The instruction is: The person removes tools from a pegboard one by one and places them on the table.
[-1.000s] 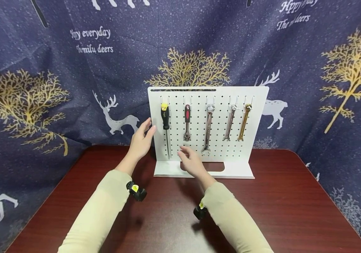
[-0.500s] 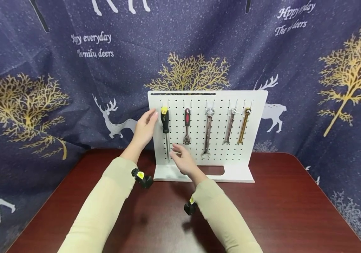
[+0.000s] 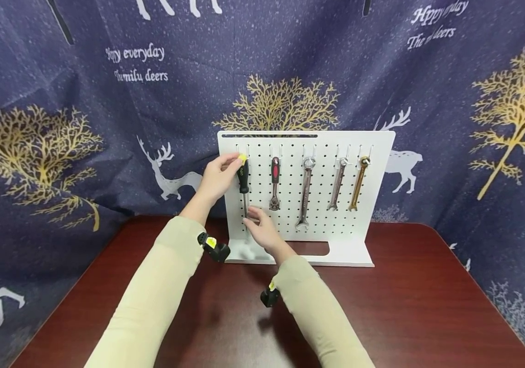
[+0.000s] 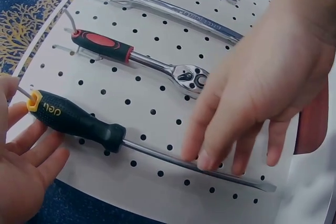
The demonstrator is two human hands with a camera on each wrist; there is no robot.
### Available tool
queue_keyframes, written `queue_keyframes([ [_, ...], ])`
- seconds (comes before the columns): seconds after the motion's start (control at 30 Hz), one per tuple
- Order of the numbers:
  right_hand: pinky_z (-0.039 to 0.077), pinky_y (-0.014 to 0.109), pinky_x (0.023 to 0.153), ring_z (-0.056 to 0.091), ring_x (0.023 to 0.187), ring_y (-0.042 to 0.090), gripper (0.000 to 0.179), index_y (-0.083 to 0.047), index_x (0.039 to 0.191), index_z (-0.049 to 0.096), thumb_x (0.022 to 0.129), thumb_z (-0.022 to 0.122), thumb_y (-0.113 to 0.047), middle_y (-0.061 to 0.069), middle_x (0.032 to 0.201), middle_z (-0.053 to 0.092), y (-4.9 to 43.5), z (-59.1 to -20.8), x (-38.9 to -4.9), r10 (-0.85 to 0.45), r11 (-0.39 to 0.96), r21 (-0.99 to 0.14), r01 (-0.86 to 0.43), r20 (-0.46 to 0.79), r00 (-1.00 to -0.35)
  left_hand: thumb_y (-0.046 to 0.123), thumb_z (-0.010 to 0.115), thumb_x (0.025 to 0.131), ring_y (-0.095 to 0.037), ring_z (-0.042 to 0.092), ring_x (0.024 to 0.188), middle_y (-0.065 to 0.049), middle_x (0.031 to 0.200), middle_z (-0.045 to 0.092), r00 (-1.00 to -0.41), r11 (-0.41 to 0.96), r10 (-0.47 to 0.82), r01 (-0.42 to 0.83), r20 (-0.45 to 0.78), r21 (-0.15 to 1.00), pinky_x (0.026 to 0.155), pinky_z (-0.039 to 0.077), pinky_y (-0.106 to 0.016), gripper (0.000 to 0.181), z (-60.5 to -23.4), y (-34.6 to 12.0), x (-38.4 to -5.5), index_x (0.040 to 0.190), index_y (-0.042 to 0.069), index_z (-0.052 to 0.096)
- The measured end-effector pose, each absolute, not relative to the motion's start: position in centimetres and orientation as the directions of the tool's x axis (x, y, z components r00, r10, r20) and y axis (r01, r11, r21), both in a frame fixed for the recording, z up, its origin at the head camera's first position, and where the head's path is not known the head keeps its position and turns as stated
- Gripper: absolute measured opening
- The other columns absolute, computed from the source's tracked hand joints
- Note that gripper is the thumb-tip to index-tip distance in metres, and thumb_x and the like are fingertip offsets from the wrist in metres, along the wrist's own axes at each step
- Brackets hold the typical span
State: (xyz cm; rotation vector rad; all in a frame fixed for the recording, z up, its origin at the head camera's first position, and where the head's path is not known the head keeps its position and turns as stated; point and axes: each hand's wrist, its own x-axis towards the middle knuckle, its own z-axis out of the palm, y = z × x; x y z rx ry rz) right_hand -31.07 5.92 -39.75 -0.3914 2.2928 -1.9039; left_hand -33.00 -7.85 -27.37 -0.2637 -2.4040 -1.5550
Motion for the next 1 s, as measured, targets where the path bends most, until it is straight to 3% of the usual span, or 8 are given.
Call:
queue_keyframes([
  [0.27, 0.050, 0.049, 0.094, 0.051, 0.122, 0.033, 0.044, -0.004, 0.139, 0.043, 0.097, 0.051, -0.016, 0.020, 0.138, 0.049, 5.3, -41.1, -31.9, -0.223, 0.232, -0.962, -0.147, 0.095, -0.970, 0.038, 0.052, 0.096, -0.021, 0.055, 0.119, -0.005, 0.130, 0.057, -0.958, 0.405, 0.010, 0.265, 0.285, 0.875, 0.094, 0.050, -0.039, 0.044, -26.7, -7.9, -33.0, 0.135, 0.018, 0.052],
  [0.43, 0.056, 0.038, 0.081, 0.059, 0.109, 0.030, 0.036, -0.001, 0.130, 0.052, 0.096, 0.053, -0.014, 0.020, 0.126, 0.059, 5.3, -41.4, -31.4, -0.166, 0.265, -0.947, -0.182, 0.142, -0.976, 0.033, 0.054, 0.095, -0.022, 0.057, 0.116, -0.008, 0.124, 0.060, -0.956, 0.408, 0.012, 0.272, 0.293, 0.872, 0.092, 0.051, -0.038, 0.041, -26.3, -7.7, -33.1, 0.131, 0.014, 0.055],
  [0.67, 0.058, 0.032, 0.073, 0.065, 0.095, 0.024, 0.025, 0.001, 0.115, 0.062, 0.093, 0.058, -0.010, 0.019, 0.107, 0.068, 4.9, -42.1, -30.5, -0.131, 0.271, -0.936, -0.224, 0.195, -0.972, 0.028, 0.059, 0.093, -0.023, 0.060, 0.108, -0.010, 0.114, 0.062, -0.950, 0.400, -0.006, 0.285, 0.313, 0.871, 0.085, 0.051, -0.035, 0.034, -26.4, -7.8, -33.3, 0.121, 0.010, 0.061],
  [1.0, 0.058, 0.041, 0.074, 0.067, 0.090, 0.028, 0.022, 0.005, 0.110, 0.062, 0.093, 0.057, -0.007, 0.021, 0.102, 0.069, 4.7, -41.9, -28.9, -0.178, 0.213, -0.941, -0.264, 0.228, -0.957, 0.025, 0.061, 0.092, -0.024, 0.060, 0.100, -0.014, 0.112, 0.061, -0.951, 0.344, -0.009, 0.286, 0.308, 0.894, 0.074, 0.050, -0.028, 0.028, -26.5, -7.9, -33.1, 0.113, 0.007, 0.063],
])
